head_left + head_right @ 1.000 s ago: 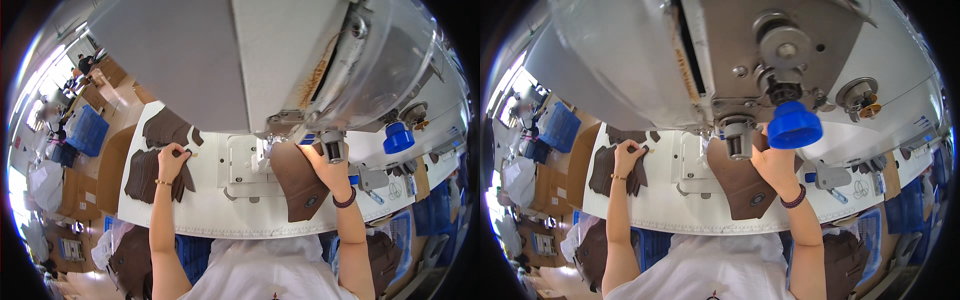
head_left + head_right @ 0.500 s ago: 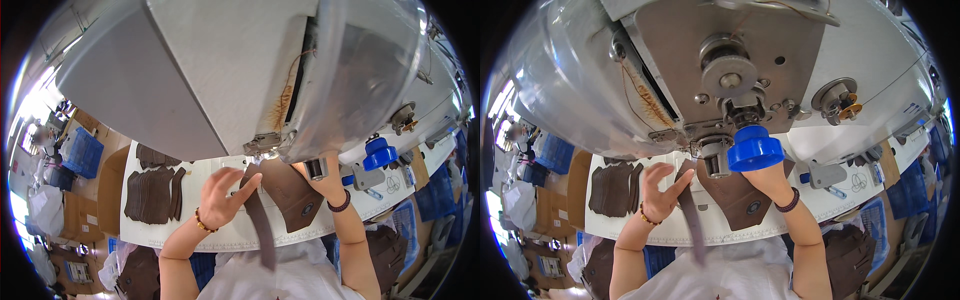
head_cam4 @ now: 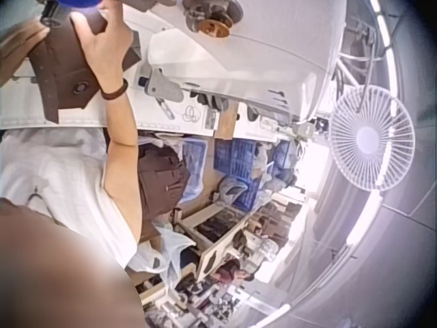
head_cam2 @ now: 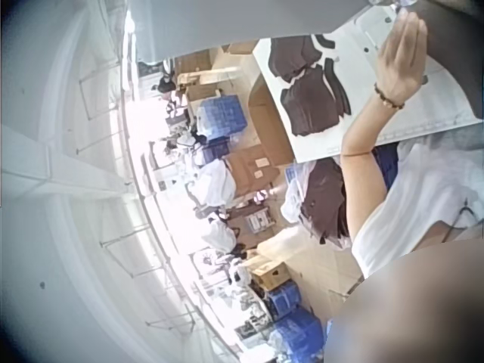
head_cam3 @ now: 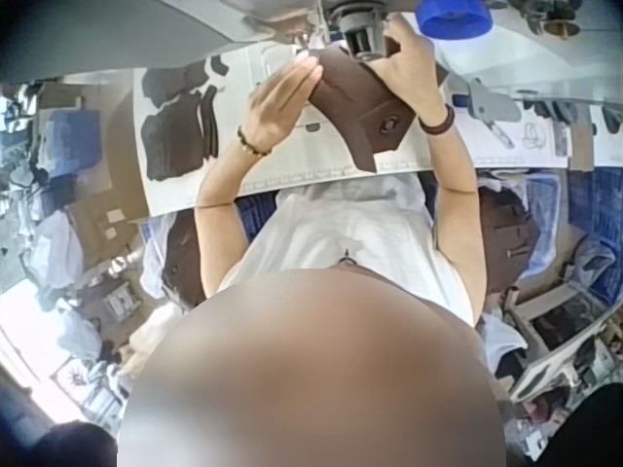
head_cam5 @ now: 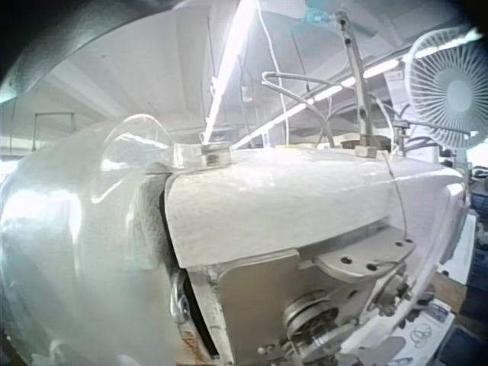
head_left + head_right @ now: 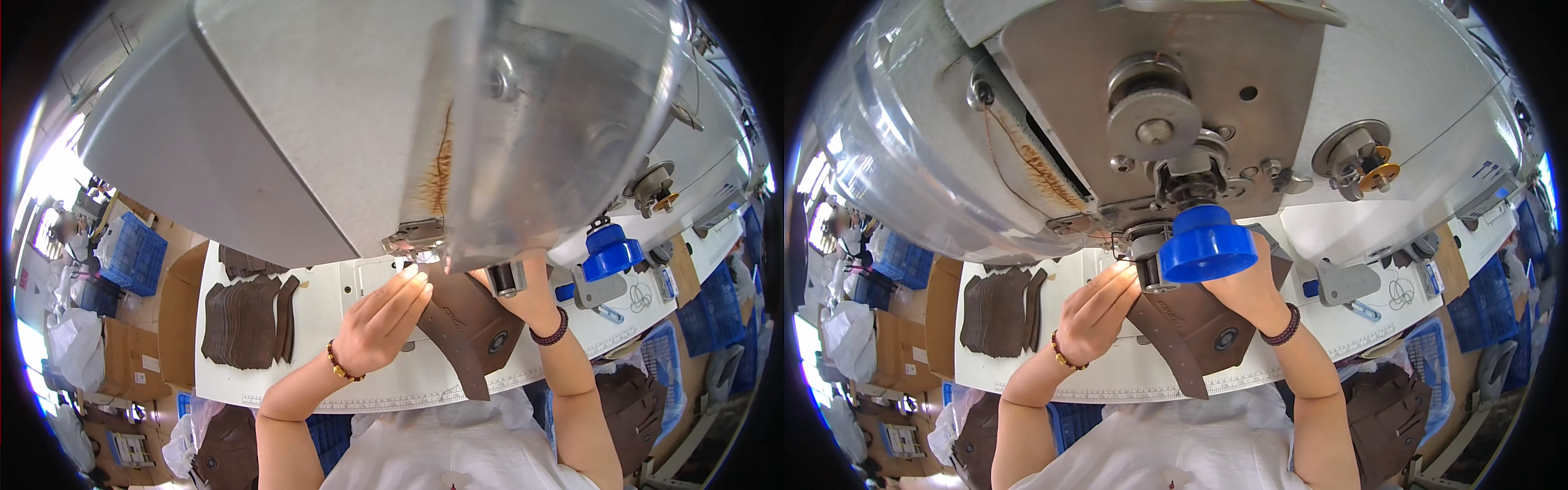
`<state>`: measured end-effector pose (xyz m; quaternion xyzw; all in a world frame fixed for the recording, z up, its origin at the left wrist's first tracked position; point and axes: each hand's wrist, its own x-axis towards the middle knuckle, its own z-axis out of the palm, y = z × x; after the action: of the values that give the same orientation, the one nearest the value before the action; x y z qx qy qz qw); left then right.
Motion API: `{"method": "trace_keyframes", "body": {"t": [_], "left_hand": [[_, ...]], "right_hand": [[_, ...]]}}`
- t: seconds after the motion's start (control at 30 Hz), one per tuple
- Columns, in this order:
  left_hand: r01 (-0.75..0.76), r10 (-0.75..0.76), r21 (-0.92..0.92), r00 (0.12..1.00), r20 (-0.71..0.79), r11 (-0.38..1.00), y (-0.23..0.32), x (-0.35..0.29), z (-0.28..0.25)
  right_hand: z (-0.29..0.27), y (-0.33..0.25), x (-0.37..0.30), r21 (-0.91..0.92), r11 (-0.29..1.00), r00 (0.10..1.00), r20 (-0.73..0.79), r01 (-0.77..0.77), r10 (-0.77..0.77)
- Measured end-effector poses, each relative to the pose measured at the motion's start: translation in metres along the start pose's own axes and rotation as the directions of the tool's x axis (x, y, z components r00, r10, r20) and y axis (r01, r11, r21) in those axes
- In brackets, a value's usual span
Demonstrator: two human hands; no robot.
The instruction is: The recorder is using a sewing machine to stitch together pieces of brown leather for shoes.
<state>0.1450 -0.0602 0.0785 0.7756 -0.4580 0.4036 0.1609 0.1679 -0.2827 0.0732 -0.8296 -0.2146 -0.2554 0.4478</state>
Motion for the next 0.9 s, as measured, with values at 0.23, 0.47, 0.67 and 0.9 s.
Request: {"method": "trace_keyframes", "body": {"t": [0.23, 0.47, 0.67, 0.9], "left_hand": [[0.025, -0.023, -0.028, 0.998, 0.056, 0.999, 0.002, 0.001, -0.003], [0.029, -0.026, -0.026, 0.996, 0.091, 0.999, 0.003, 0.003, -0.006], [-0.014, 0.012, 0.022, 0.995, 0.095, 1.000, 0.002, 0.007, -0.009], [-0.002, -0.002, 0.055, 0.996, 0.084, 0.999, -0.001, 0.011, -0.012]], "right_hand": [[-0.003, -0.005, 0.001, 0.022, 1.000, 1.000, 0.003, 0.007, -0.007], [-0.005, -0.009, 0.003, -0.011, 0.998, 0.998, -0.034, 0.062, -0.062], [-0.004, -0.006, 0.006, 0.025, 0.995, 0.995, -0.010, 0.100, -0.100], [0.014, 0.044, 0.002, 0.229, 0.973, 0.991, 0.133, -0.012, -0.019]]}}
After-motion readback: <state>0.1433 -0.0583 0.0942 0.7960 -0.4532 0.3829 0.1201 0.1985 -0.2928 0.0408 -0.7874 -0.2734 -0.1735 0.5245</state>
